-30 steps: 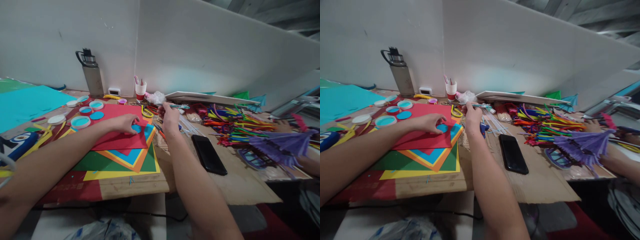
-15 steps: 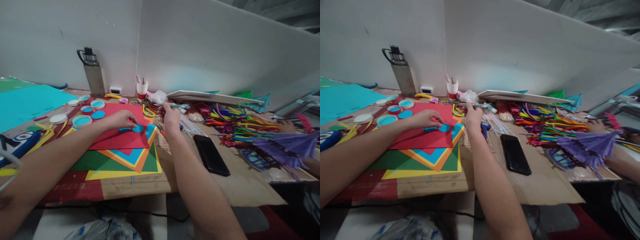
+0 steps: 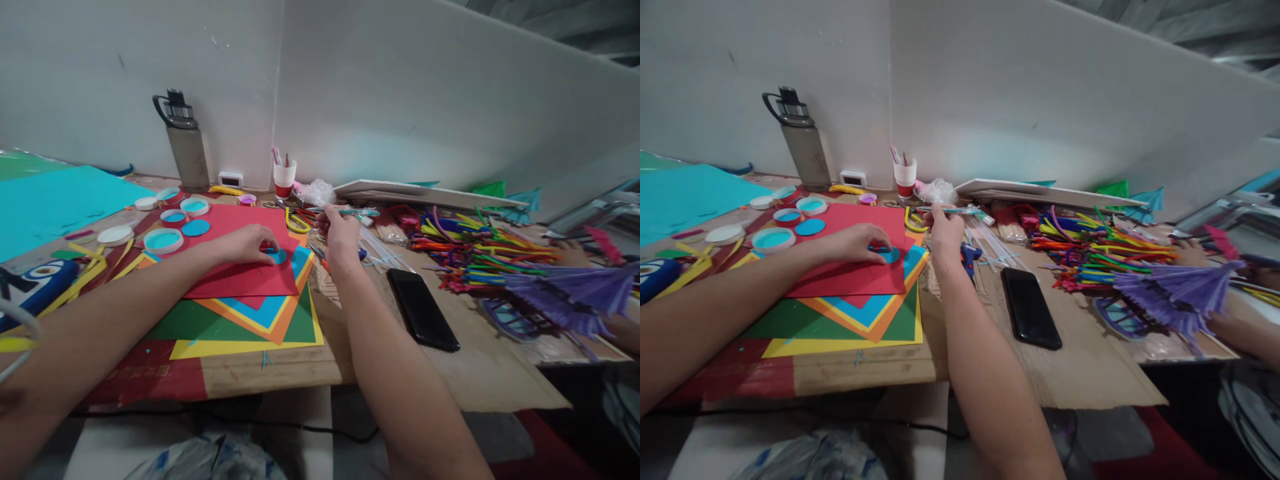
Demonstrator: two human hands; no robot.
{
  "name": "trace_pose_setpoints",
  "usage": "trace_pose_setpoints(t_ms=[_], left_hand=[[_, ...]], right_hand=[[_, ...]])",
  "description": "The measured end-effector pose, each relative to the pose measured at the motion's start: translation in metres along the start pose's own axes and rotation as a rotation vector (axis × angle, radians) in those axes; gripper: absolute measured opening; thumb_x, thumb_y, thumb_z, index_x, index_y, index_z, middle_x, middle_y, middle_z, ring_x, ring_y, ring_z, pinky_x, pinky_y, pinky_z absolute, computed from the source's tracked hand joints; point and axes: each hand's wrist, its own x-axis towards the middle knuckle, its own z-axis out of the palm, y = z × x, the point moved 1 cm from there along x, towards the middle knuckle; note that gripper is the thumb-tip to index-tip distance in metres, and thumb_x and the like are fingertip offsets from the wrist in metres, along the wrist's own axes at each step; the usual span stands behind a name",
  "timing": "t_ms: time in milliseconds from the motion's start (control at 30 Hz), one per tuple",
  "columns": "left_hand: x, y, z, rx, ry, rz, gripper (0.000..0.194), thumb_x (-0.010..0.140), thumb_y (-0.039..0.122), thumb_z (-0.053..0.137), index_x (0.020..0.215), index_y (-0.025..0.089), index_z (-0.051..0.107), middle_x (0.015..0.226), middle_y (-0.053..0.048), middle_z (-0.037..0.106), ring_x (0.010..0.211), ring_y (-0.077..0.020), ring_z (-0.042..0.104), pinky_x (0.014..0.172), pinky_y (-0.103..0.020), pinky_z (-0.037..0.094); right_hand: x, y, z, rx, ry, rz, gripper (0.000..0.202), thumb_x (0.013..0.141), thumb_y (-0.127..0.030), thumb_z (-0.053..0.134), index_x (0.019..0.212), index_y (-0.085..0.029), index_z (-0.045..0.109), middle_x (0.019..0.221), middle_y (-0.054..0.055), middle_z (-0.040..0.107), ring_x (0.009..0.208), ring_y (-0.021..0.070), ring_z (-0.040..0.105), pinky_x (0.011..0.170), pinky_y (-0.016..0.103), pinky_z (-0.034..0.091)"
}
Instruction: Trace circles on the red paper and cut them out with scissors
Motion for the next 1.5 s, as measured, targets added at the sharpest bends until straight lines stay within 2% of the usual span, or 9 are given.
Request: trace_pose_setpoints(t_ms=[367, 567, 633, 733, 900, 1067, 1333, 1400, 1500], left_hand=[[0.0, 0.002, 0.002, -0.016, -0.016, -0.019, 0.036, 0.078, 0.048, 0.062, 0.097, 0.019, 0.072, 0.097, -0.005, 0.07, 0.087, -0.0189, 0.062, 0.077, -0.026, 0.044], [-0.007, 0.0, -0.017, -0.07, 0.022, -0.197, 0.054, 0.077, 0.058, 0.058, 0.114, 0.019, 0.067, 0.116, -0.008, 0.067, 0.102, -0.022, 0.061, 0.083, -0.026, 0.045], [-0.013, -0.005, -0.028, -0.044, -0.019, -0.253, 0.057, 0.076, 0.058, 0.059, 0.118, 0.02, 0.065, 0.121, -0.008, 0.066, 0.106, -0.0232, 0.059, 0.085, -0.027, 0.045], [-0.022, -0.014, -0.039, -0.015, -0.166, -0.33, 0.059, 0.071, 0.056, 0.064, 0.119, 0.021, 0.065, 0.121, -0.008, 0.067, 0.105, -0.024, 0.06, 0.083, -0.027, 0.044], [-0.029, -0.022, -0.038, 0.04, -0.241, -0.346, 0.056, 0.067, 0.048, 0.07, 0.115, 0.02, 0.067, 0.117, -0.009, 0.068, 0.1, -0.0236, 0.061, 0.079, -0.026, 0.044], [-0.028, -0.022, -0.033, 0.063, -0.214, -0.302, 0.05, 0.072, 0.043, 0.068, 0.113, 0.016, 0.068, 0.112, -0.01, 0.069, 0.096, -0.0224, 0.061, 0.078, -0.027, 0.043], [-0.029, -0.029, -0.031, 0.052, -0.208, -0.299, 0.05, 0.07, 0.05, 0.066, 0.11, 0.02, 0.07, 0.108, -0.008, 0.071, 0.092, -0.0215, 0.062, 0.073, -0.025, 0.043], [-0.028, -0.025, -0.032, 0.053, -0.173, -0.306, 0.051, 0.07, 0.052, 0.065, 0.109, 0.02, 0.07, 0.107, -0.008, 0.071, 0.092, -0.0217, 0.062, 0.073, -0.025, 0.044], [-0.025, -0.014, -0.031, 0.074, -0.042, -0.292, 0.043, 0.077, 0.048, 0.062, 0.107, 0.019, 0.071, 0.107, -0.008, 0.071, 0.092, -0.0213, 0.062, 0.076, -0.026, 0.045]], right_hand=[[-0.001, 0.003, 0.0, -0.002, 0.0, -0.003, 0.025, 0.073, -0.039, 0.067, 0.066, -0.018, 0.056, 0.055, -0.003, 0.061, 0.046, 0.0087, 0.055, 0.043, 0.018, 0.037], [-0.001, 0.006, -0.001, -0.029, -0.007, -0.028, 0.022, 0.074, -0.036, 0.066, 0.066, -0.018, 0.057, 0.056, -0.003, 0.062, 0.047, 0.0091, 0.056, 0.043, 0.018, 0.038], [-0.001, 0.006, -0.001, -0.036, -0.006, -0.029, 0.022, 0.074, -0.035, 0.065, 0.064, -0.018, 0.056, 0.056, -0.003, 0.062, 0.048, 0.0092, 0.056, 0.044, 0.018, 0.037], [-0.001, 0.006, 0.0, -0.043, -0.005, -0.022, 0.022, 0.075, -0.034, 0.063, 0.062, -0.018, 0.056, 0.057, -0.003, 0.062, 0.048, 0.009, 0.056, 0.045, 0.019, 0.038], [-0.004, 0.004, 0.001, -0.038, -0.006, -0.019, 0.02, 0.075, -0.033, 0.062, 0.063, -0.018, 0.055, 0.058, -0.003, 0.063, 0.048, 0.0088, 0.056, 0.046, 0.019, 0.039], [-0.006, 0.003, 0.001, -0.009, -0.015, -0.016, 0.019, 0.073, -0.033, 0.064, 0.067, -0.019, 0.054, 0.056, -0.004, 0.061, 0.047, 0.009, 0.055, 0.044, 0.019, 0.038], [-0.006, 0.004, 0.002, -0.017, -0.035, -0.025, 0.018, 0.074, -0.033, 0.064, 0.067, -0.019, 0.054, 0.055, -0.005, 0.06, 0.046, 0.0085, 0.054, 0.044, 0.019, 0.037], [-0.006, 0.004, 0.002, -0.016, -0.042, -0.027, 0.018, 0.074, -0.033, 0.064, 0.068, -0.019, 0.054, 0.055, -0.005, 0.059, 0.045, 0.0084, 0.054, 0.044, 0.019, 0.037], [-0.007, 0.006, 0.003, -0.017, -0.059, -0.03, 0.017, 0.074, -0.031, 0.063, 0.068, -0.019, 0.054, 0.054, -0.005, 0.059, 0.045, 0.0082, 0.053, 0.044, 0.018, 0.037]])
